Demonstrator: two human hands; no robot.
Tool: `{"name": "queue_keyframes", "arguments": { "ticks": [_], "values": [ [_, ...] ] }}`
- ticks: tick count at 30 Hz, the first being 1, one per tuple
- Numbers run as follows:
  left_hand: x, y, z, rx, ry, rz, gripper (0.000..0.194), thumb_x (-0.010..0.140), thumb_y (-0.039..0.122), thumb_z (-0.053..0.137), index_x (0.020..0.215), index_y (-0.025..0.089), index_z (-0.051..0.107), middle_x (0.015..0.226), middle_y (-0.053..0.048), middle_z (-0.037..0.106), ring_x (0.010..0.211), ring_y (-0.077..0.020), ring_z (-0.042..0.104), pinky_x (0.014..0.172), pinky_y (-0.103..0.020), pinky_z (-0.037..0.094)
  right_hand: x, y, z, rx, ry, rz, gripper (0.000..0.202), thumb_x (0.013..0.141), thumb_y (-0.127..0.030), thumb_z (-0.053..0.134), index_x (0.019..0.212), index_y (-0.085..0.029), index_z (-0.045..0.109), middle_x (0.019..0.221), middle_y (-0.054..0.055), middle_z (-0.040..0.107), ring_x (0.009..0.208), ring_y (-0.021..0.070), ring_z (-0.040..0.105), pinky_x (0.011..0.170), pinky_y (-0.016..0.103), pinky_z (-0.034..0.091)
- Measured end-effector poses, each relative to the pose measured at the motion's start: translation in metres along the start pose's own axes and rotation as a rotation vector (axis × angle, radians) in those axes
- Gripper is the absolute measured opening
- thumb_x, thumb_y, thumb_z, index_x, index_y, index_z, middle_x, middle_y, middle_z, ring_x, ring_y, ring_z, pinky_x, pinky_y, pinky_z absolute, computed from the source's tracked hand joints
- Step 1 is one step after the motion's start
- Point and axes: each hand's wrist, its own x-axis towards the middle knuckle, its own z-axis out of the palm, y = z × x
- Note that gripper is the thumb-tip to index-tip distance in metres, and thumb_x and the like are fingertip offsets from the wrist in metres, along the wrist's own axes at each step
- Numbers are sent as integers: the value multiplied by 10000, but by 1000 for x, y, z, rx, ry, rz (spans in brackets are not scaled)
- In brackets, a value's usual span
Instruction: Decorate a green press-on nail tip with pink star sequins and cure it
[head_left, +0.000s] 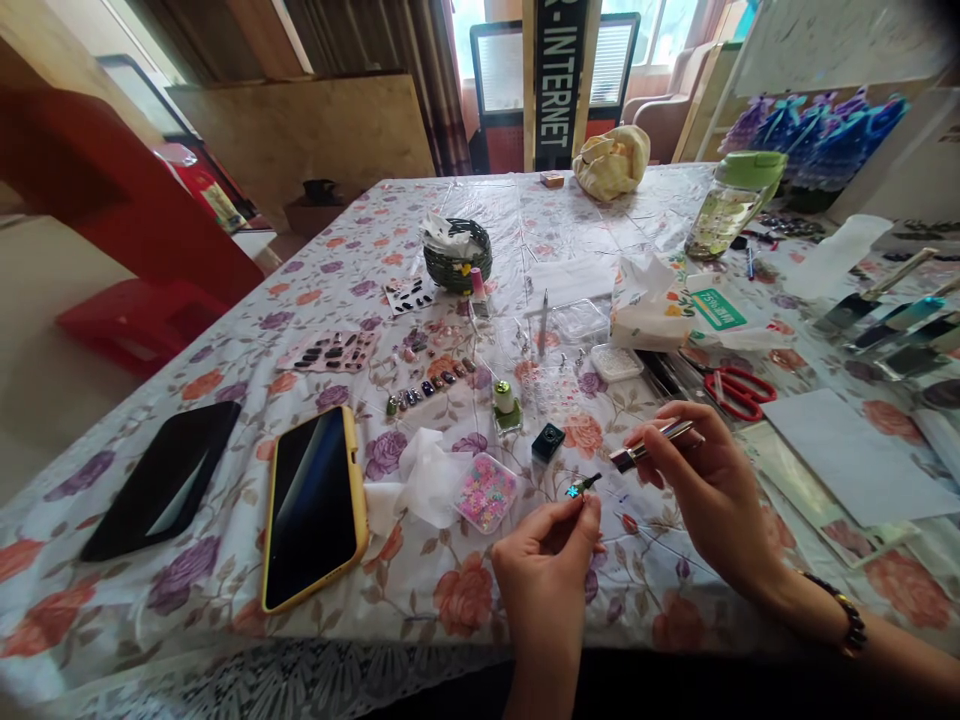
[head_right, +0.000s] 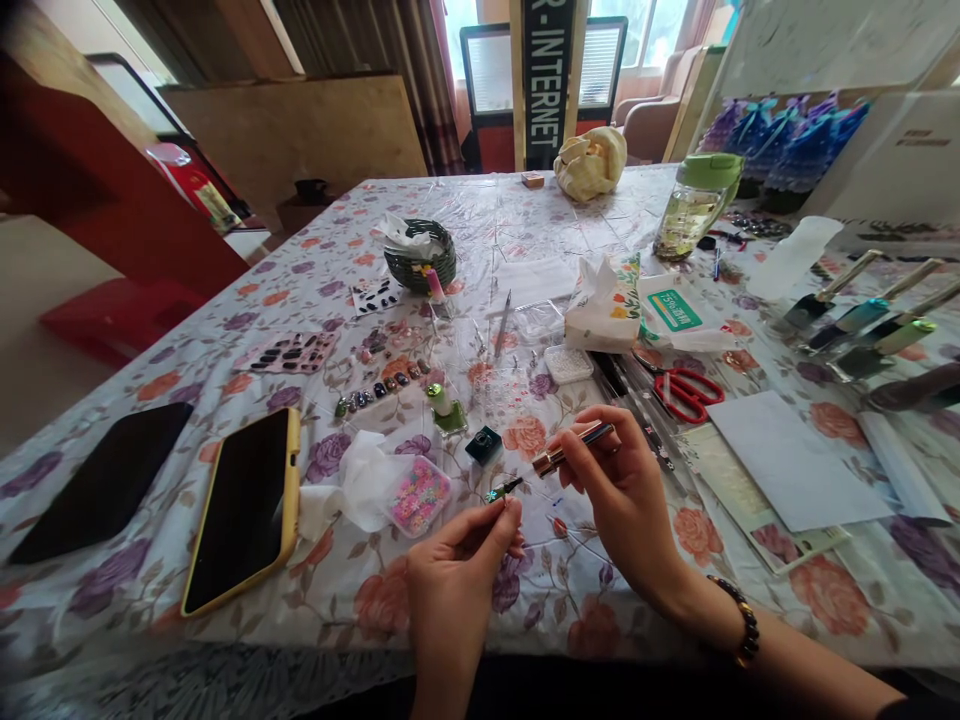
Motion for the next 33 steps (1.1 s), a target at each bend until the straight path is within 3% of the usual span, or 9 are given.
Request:
{"name": "queue_keyframes", "arguments": {
  "ticks": [5,12,18,22,27,33],
  "values": [
    [-1,0,0,14,8,7,204,655,356,709,716,161,718,535,15,639,483,-92,566,472,-168,445,5,2,-5,7,51,6,142,828,-251,587,934,-234,493,744,-18,646,544,72,522,498,184,417],
    [-1,1,1,-16,10,7,200,652,346,712,720,158,716,545,11,648,488,-102,580,485,-178,466,1,0,-1,34,-11,12,134,829,-259,584,928,-233,496,744,-19,643,532,69,516,492,186,413],
    [0,-1,0,-4,5,28,201,660,353,705,723,162,710,558,6,655,511,-108,587,501,-178,463,14,1,-7,-20,77,-19,142,826,-268,584,926,-225,493,746,-10,639,549,79,516,507,201,420],
    [2,-6,-1,15,16,76,206,666,359,697,719,161,691,596,-2,665,552,-124,604,532,-193,479,27,-10,3,-99,19,-194,158,823,-250,581,947,-230,484,755,-10,631,539,85,517,509,220,432],
    [4,-11,-3,65,4,159,187,707,320,663,806,163,687,721,-32,694,665,-159,643,626,-237,507,36,-24,20,-404,-110,-464,216,814,-256,583,1007,-242,487,812,2,633,611,113,589,557,245,483],
    [3,-12,-4,125,10,231,110,725,220,636,814,178,686,743,-22,691,686,-147,639,650,-236,504,42,-29,28,-653,-235,-620,212,841,-265,550,1050,-267,519,809,8,650,642,127,615,574,241,485]
  ]
}}
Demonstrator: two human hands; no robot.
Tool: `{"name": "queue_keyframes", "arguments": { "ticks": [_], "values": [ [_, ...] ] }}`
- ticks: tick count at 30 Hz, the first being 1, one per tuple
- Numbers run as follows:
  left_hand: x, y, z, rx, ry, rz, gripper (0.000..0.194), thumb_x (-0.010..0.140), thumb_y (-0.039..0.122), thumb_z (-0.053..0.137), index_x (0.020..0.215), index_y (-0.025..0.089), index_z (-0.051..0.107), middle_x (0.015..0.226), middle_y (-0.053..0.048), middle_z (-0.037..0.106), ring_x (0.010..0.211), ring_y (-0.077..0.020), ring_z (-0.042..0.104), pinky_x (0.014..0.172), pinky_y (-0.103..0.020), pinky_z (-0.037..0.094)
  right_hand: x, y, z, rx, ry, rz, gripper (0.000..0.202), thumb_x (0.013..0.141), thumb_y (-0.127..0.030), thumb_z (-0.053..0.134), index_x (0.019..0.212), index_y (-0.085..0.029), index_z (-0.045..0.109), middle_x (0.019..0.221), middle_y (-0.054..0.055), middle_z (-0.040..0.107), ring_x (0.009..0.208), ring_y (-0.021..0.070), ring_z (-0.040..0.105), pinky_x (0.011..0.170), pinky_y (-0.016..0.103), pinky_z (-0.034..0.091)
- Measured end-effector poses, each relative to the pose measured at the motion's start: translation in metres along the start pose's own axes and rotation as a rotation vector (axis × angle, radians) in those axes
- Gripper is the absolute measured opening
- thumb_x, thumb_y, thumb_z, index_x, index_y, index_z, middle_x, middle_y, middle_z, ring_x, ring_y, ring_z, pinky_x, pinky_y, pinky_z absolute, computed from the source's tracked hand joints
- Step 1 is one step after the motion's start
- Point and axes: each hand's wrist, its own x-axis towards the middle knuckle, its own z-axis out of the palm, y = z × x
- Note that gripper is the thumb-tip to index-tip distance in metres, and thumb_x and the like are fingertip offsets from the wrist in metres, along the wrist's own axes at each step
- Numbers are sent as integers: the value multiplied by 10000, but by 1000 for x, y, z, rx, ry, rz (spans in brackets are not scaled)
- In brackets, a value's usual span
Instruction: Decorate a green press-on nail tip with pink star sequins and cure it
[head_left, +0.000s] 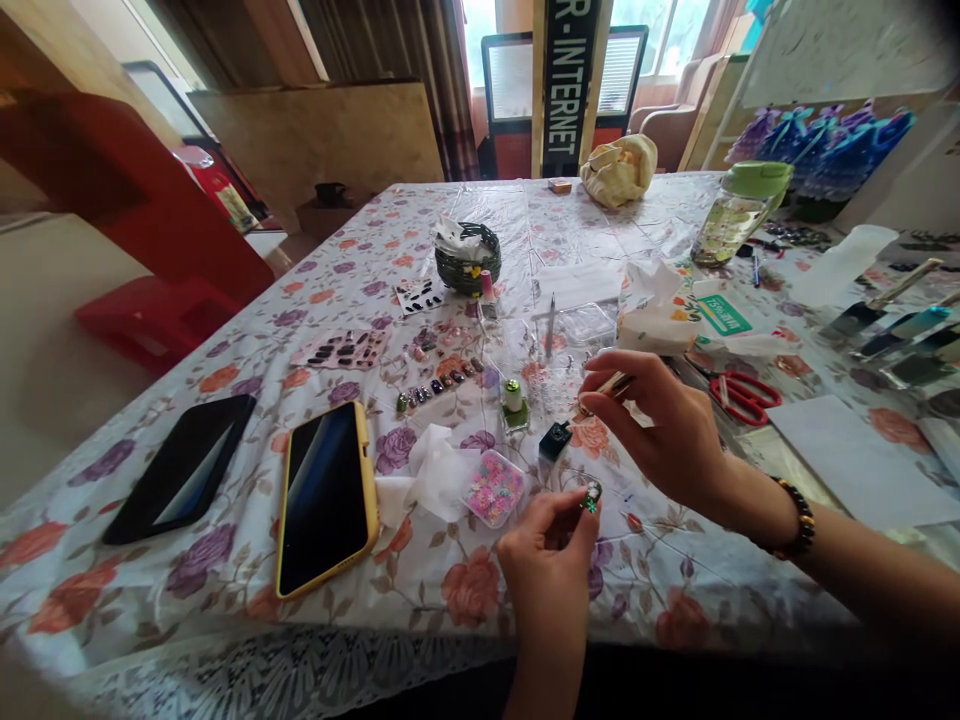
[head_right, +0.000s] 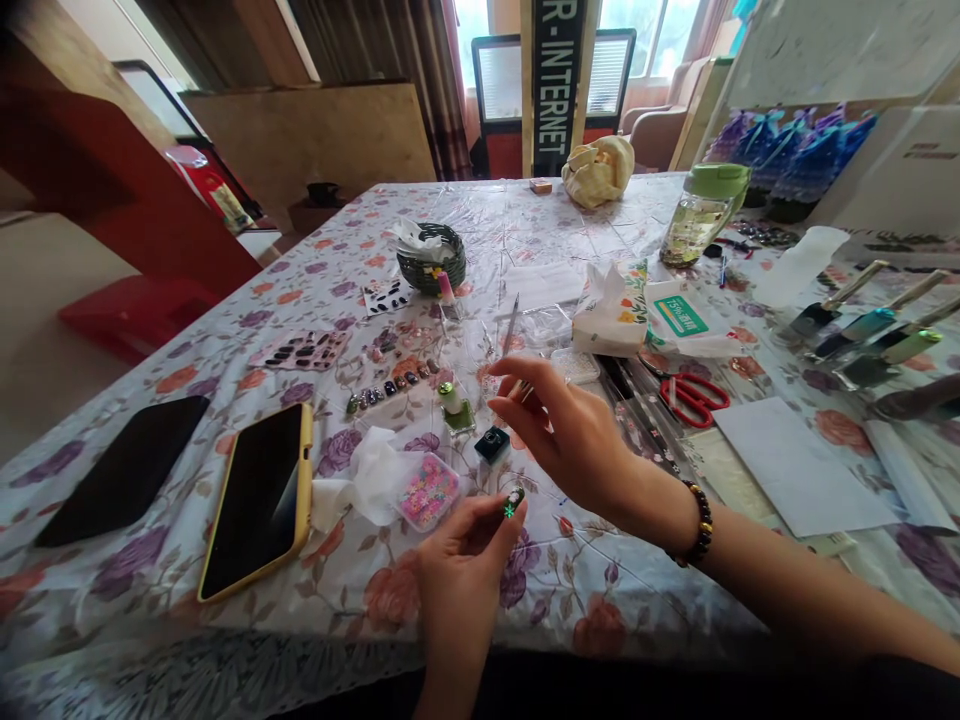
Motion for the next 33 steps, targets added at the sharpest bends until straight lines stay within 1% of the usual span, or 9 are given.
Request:
{"name": "queue_keyframes", "arguments": {
  "ticks": [4,8,10,14,18,19,24,28,33],
  "values": [
    [0,1,0,12,-3,13,94,724,198,629,799,181,684,704,-9,680,644,-132,626,621,-225,495,4,5,5,-33,-120,-85,231,868,-273,510,1095,-230,504,794,11,644,611,110,595,590,228,471],
    [1,1,0,66,19,39,91,720,183,624,788,188,683,689,-1,672,621,-127,618,602,-223,490,7,10,13,-45,-359,-165,220,900,-253,447,1112,-208,484,835,28,654,637,118,605,592,232,461],
    [0,1,0,111,29,77,98,710,165,624,782,189,686,701,-4,675,619,-129,619,605,-229,493,7,11,16,-59,-432,-174,218,909,-254,425,1113,-200,483,820,35,657,651,130,614,586,237,458],
    [0,2,0,168,44,165,102,694,147,628,763,190,691,701,-7,675,616,-135,620,605,-240,496,7,10,17,-47,-343,-128,230,910,-262,425,1125,-198,472,829,40,658,628,122,608,582,235,457],
    [0,2,2,218,71,222,114,682,116,626,745,188,688,710,-9,677,611,-131,613,595,-232,487,6,11,16,-49,-401,-164,230,904,-259,434,1121,-208,487,823,37,661,652,135,616,588,241,455],
    [0,2,2,227,77,233,118,681,110,625,743,189,687,710,-8,677,611,-130,612,594,-229,484,6,11,15,-47,-392,-165,225,903,-260,436,1114,-208,494,822,36,661,653,135,616,589,242,455],
    [-1,1,3,238,91,291,109,697,120,625,750,192,686,695,-3,671,613,-127,608,590,-220,472,6,10,9,-2,-207,-64,226,883,-285,480,1100,-224,497,826,18,658,614,112,602,590,232,463],
    [-1,3,3,267,80,317,103,710,115,624,766,180,682,701,-3,662,622,-115,603,591,-204,467,4,8,3,40,-119,30,226,862,-285,516,1078,-219,509,827,14,659,637,114,612,592,227,469],
    [-1,2,4,272,79,316,121,722,113,615,784,190,685,714,2,661,605,-106,597,579,-198,467,3,8,1,133,-35,132,226,849,-277,536,1063,-209,507,742,-13,640,601,96,582,585,216,461]
  ]
}}
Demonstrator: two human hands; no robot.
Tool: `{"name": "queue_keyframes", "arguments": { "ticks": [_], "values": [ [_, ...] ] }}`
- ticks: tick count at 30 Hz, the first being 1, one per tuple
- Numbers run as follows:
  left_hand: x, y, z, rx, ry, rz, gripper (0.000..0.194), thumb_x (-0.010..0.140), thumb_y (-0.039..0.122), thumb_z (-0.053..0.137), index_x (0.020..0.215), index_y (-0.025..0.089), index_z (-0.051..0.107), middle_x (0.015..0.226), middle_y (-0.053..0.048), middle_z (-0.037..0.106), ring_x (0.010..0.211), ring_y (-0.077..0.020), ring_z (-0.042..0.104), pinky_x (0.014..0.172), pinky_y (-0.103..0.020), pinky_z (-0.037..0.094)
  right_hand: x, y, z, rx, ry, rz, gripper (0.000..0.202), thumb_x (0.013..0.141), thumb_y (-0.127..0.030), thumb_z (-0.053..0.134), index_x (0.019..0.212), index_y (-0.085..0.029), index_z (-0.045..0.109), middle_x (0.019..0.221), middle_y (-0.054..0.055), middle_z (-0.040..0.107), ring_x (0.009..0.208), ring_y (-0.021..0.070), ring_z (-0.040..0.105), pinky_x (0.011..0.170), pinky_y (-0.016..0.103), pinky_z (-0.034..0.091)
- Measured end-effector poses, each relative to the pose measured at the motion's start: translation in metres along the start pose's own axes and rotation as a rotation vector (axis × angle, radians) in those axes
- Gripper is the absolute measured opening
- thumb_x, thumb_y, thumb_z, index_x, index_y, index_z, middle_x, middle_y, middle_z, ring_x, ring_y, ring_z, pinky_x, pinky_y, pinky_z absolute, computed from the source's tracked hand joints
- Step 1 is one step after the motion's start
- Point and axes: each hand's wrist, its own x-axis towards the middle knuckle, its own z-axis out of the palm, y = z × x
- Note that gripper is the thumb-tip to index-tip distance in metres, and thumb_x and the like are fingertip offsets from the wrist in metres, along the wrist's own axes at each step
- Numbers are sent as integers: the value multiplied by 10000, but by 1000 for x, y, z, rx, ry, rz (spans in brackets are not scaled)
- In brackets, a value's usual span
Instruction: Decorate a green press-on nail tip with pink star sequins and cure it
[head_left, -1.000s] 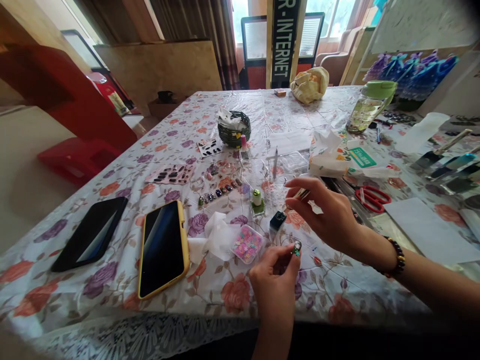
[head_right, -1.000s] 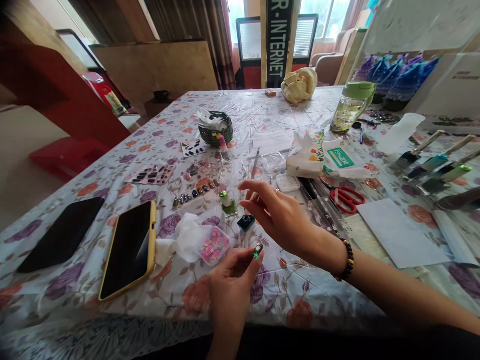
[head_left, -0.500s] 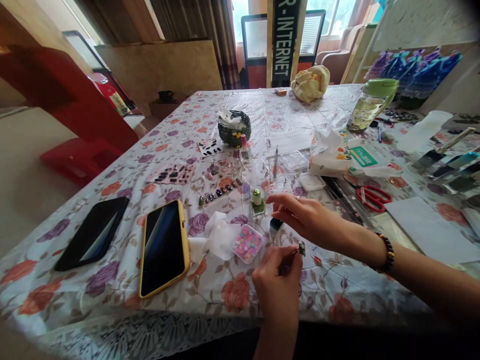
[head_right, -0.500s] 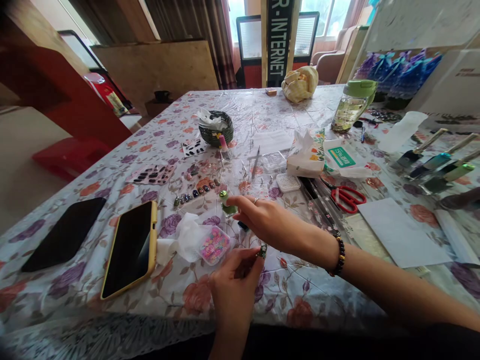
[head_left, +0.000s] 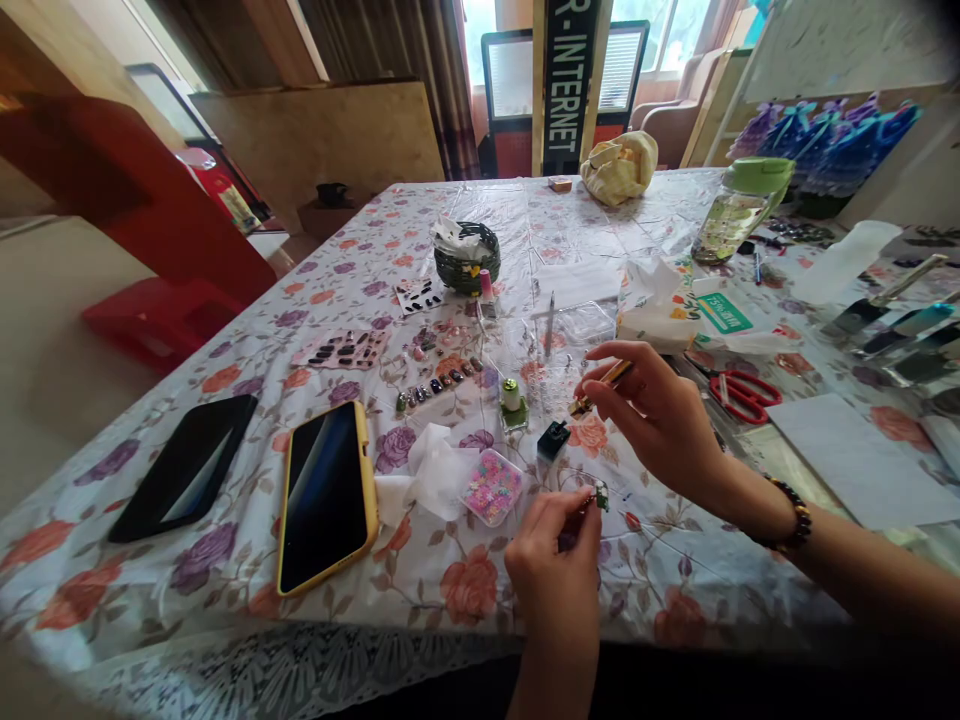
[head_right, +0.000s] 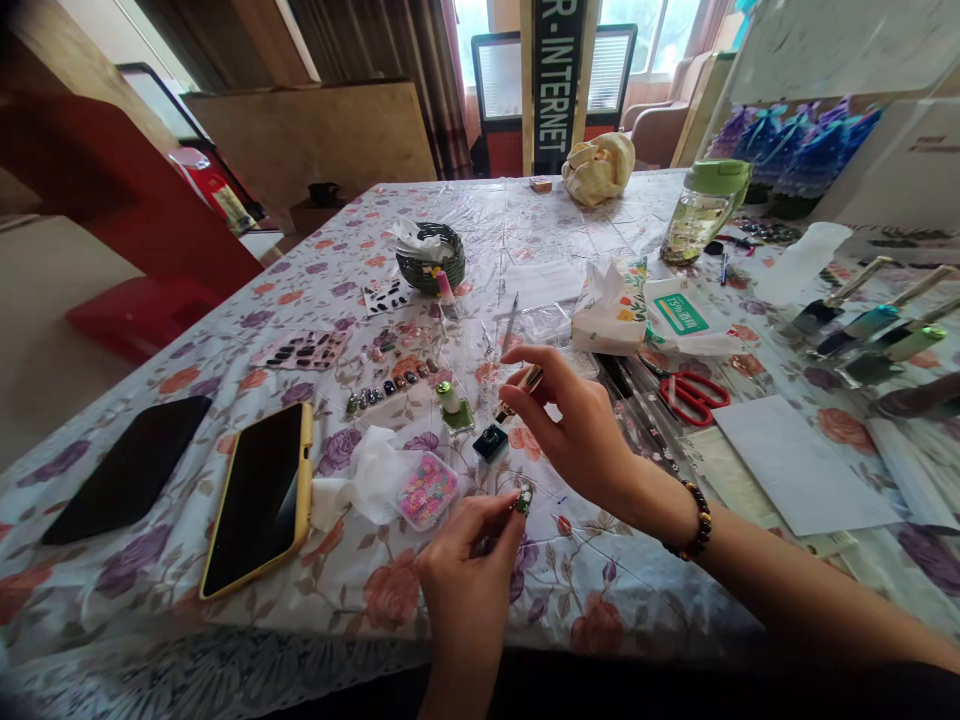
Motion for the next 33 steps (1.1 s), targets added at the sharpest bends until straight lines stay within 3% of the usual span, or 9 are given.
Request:
{"name": "queue_keyframes", "arguments": {
  "ticks": [12,23,27,33],
  "values": [
    [2,6,-2,7,15,7,163,714,119,627,821,211,708,758,-13,677,652,-135,615,637,-227,490,-3,5,-4,265,136,198,218,830,-304,560,1026,-224,509,767,0,658,562,95,539,546,235,441],
    [-1,-2,1,20,27,36,145,749,157,616,843,218,708,748,-9,670,631,-125,605,606,-213,480,-6,14,5,237,50,210,244,830,-342,555,1033,-219,496,774,7,648,614,112,568,572,250,453],
    [0,0,0,49,16,46,154,749,134,616,851,211,702,765,-6,668,665,-125,612,643,-214,485,-7,13,0,216,88,205,232,825,-319,569,1024,-219,505,779,7,650,597,106,560,568,252,447],
    [1,1,-1,85,30,115,178,746,91,621,872,190,699,775,-5,668,704,-110,621,667,-188,486,-13,5,-15,399,189,261,177,840,-245,560,1005,-226,500,777,-3,656,564,81,516,527,216,424]
  ]
}}
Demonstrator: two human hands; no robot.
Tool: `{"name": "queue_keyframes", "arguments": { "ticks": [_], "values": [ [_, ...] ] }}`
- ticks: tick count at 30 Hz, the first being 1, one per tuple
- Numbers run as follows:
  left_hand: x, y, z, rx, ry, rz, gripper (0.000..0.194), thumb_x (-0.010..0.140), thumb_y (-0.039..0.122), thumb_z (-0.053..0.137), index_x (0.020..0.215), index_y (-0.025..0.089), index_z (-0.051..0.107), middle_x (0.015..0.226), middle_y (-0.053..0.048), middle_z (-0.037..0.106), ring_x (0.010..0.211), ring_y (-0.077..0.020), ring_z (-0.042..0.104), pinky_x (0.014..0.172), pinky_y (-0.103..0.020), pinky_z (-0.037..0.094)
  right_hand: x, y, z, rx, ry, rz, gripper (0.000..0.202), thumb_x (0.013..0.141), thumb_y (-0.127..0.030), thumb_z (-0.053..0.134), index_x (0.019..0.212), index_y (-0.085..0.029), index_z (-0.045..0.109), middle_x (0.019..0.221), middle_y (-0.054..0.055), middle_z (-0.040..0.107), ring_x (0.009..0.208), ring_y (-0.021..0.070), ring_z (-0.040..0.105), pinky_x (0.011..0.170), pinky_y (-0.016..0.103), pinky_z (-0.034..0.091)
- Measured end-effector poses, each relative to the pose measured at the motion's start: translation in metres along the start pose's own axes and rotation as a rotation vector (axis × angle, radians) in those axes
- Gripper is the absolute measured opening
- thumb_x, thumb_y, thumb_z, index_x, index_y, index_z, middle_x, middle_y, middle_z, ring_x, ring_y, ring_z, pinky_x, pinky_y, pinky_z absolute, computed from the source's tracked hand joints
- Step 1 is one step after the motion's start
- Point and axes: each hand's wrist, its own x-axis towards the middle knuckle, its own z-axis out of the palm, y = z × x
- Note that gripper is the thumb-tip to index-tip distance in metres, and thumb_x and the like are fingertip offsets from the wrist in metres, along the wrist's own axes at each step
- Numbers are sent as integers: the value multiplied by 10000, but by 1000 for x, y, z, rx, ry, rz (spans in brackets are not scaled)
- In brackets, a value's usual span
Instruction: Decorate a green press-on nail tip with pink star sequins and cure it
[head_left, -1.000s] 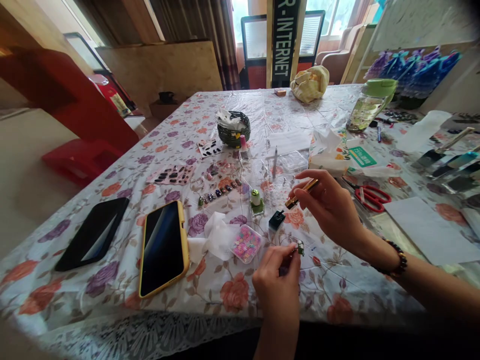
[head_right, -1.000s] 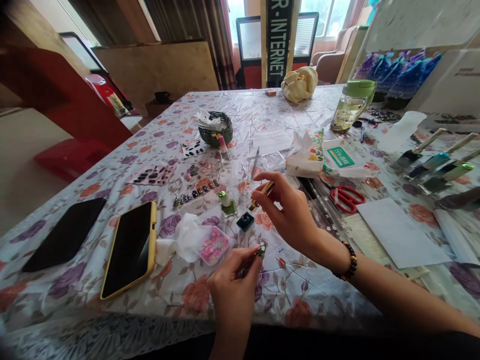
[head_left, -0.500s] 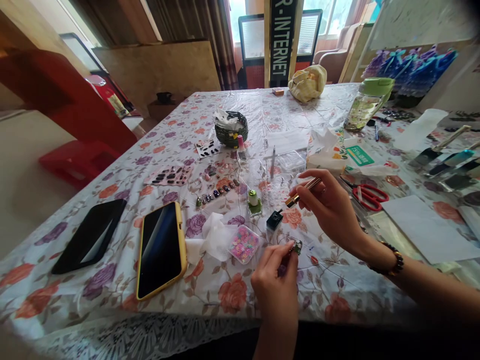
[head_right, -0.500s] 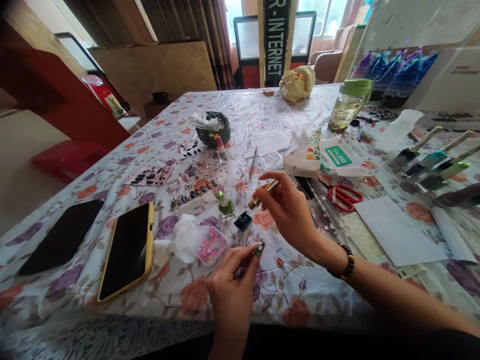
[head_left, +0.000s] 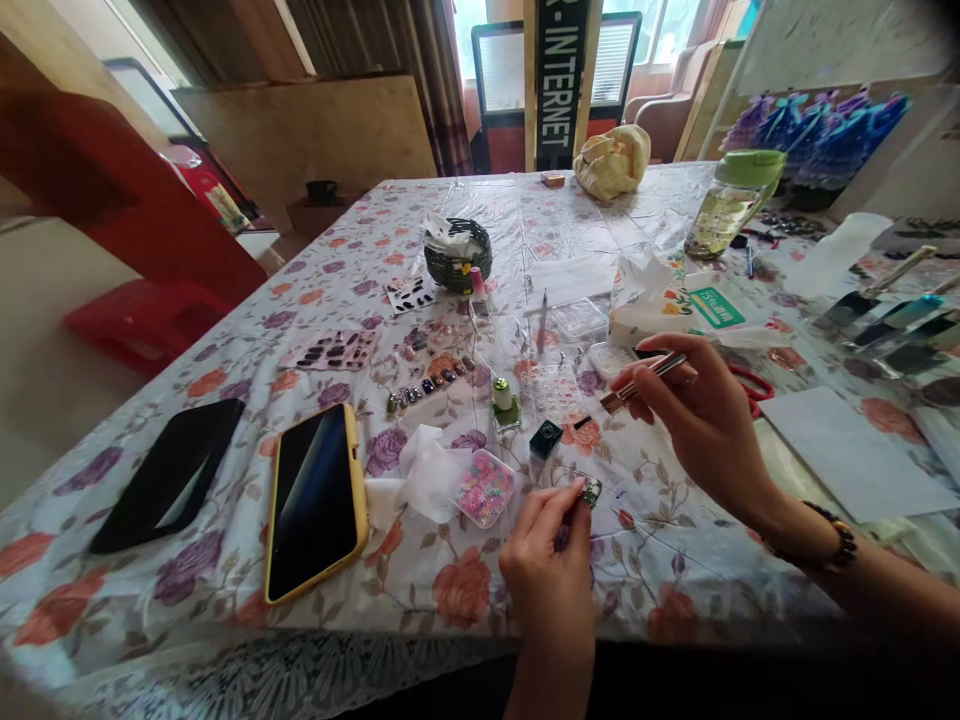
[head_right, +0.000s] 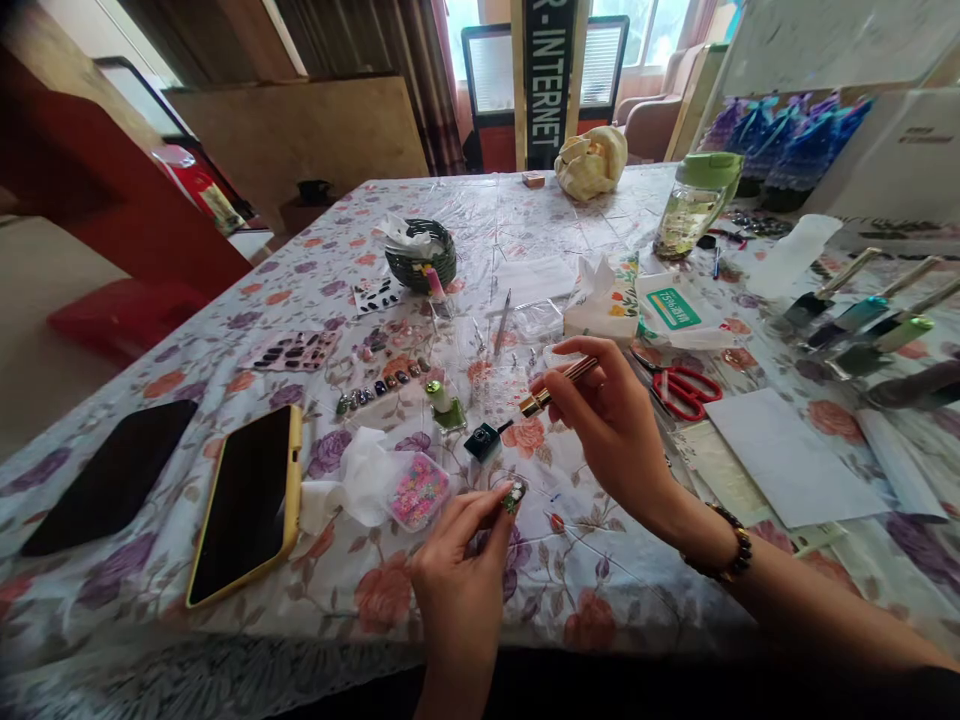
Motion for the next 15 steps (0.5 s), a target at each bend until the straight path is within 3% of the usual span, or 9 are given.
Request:
{"name": "queue_keyframes", "arguments": {
  "ticks": [7,15],
  "values": [
    [0,0,2,28,32,117,186,748,59,617,883,160,695,780,-7,679,711,-96,637,675,-158,485,-23,-1,-13,103,-60,132,181,857,-243,544,1030,-256,492,757,-5,645,601,90,544,506,196,436],
    [-5,1,6,104,14,214,189,757,32,593,894,118,691,814,-45,684,746,-113,641,703,-169,491,-31,3,-15,136,-155,131,193,883,-210,503,1066,-268,477,746,-15,628,612,76,528,516,173,440]
  ]
}}
